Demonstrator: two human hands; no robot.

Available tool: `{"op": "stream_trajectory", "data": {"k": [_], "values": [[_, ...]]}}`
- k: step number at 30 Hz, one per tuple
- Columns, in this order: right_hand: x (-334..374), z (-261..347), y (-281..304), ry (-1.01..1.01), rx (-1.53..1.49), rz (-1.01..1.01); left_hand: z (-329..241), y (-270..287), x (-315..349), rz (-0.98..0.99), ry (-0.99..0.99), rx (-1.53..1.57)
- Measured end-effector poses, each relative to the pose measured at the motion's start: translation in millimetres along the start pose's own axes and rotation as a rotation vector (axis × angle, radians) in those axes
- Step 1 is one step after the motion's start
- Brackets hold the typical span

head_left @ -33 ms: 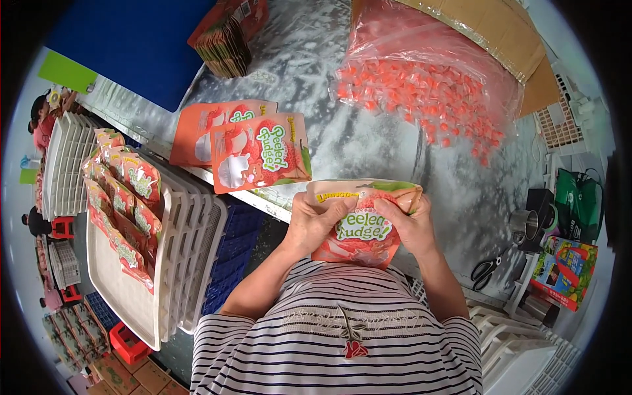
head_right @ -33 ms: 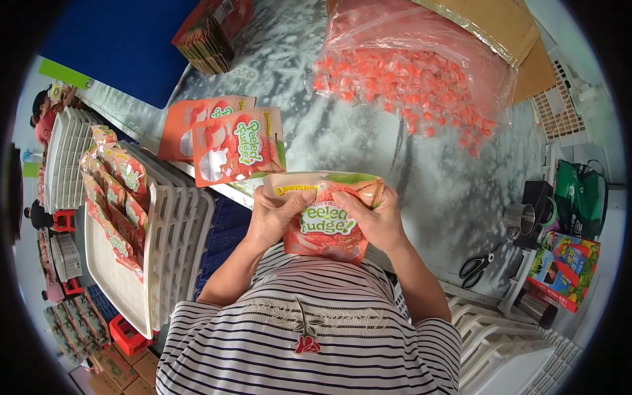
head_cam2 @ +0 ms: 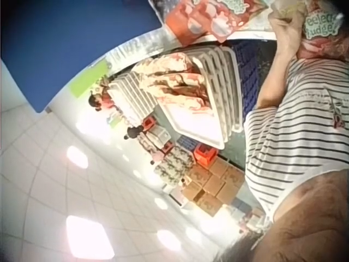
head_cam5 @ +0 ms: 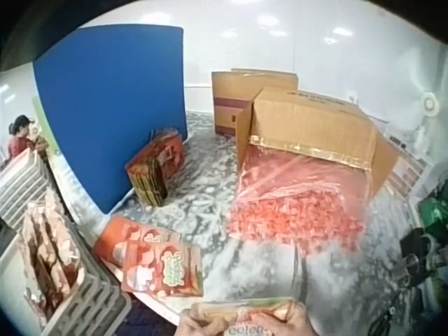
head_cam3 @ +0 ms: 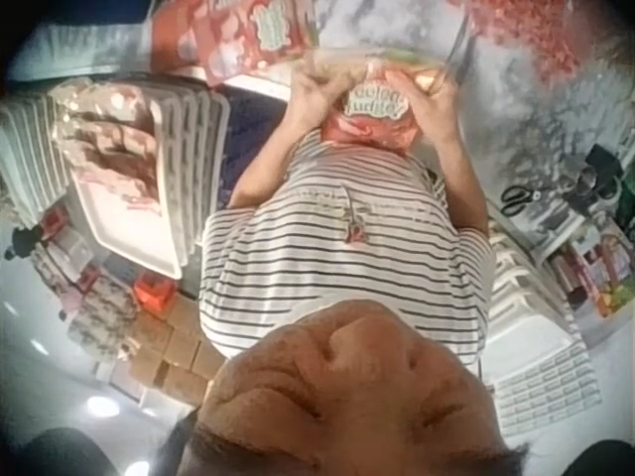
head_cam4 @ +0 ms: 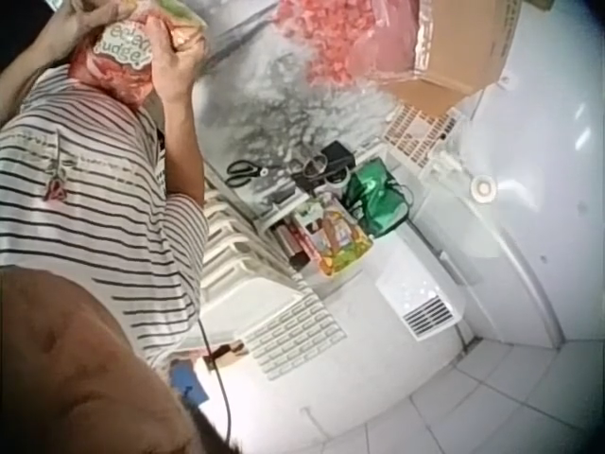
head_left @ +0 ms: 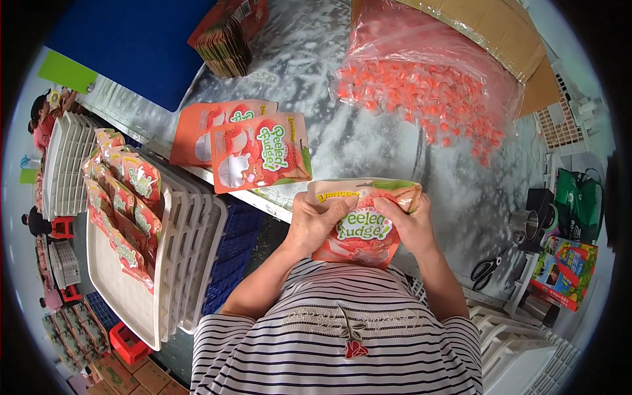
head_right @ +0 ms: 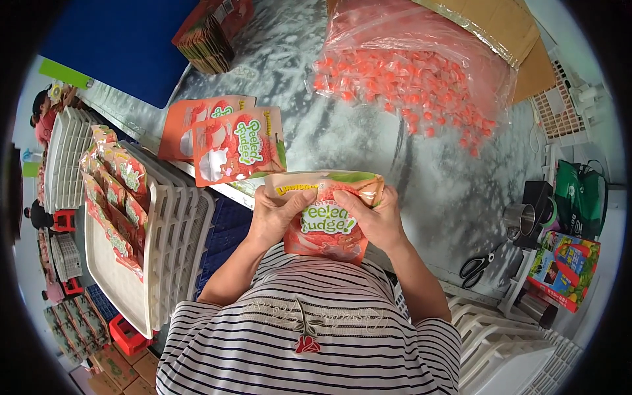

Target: Packing individual gummy candies into plastic pouches.

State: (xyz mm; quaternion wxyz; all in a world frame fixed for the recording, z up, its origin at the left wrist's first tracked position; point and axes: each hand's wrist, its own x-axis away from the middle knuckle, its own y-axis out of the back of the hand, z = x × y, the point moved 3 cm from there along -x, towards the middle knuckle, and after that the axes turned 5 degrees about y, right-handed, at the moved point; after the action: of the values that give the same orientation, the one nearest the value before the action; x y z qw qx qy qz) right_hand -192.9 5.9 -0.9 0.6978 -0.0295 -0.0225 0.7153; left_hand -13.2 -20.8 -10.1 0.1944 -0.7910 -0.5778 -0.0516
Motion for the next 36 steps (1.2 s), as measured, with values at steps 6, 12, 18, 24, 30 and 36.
{"op": "stream_trajectory", "data": {"k": [6,12,18,24,30,36], "values": [[0.1,-8.9,0.9,-0.083,-0.051,-0.073,-6.0,1.0,-5.7,0.045,0.093,-0.107],[-4.2,-14.1,6.3,-0.139,-0.159,-0.121,0.3,10.0,-11.8,-0.009,-0.06,-0.064],[-0.8,-19.1,9.6,-0.116,-0.182,-0.091,10.1,15.8,-13.6,-0.1,-0.12,-0.134],[6.5,-24.7,20.3,0.002,0.032,-0.105,1.9,15.5,-4.3,-0.036,-0.121,-0.165],[8.5,0.7,4.5,0.015,-0.123,-0.116,3.8,23.4,4.1,0.101,-0.039,0.127],[11.0,18.8,-10.0,0.031,-0.135,-0.058,-10.2,26.3,18.1,0.007,-0.262,0.052]]}}
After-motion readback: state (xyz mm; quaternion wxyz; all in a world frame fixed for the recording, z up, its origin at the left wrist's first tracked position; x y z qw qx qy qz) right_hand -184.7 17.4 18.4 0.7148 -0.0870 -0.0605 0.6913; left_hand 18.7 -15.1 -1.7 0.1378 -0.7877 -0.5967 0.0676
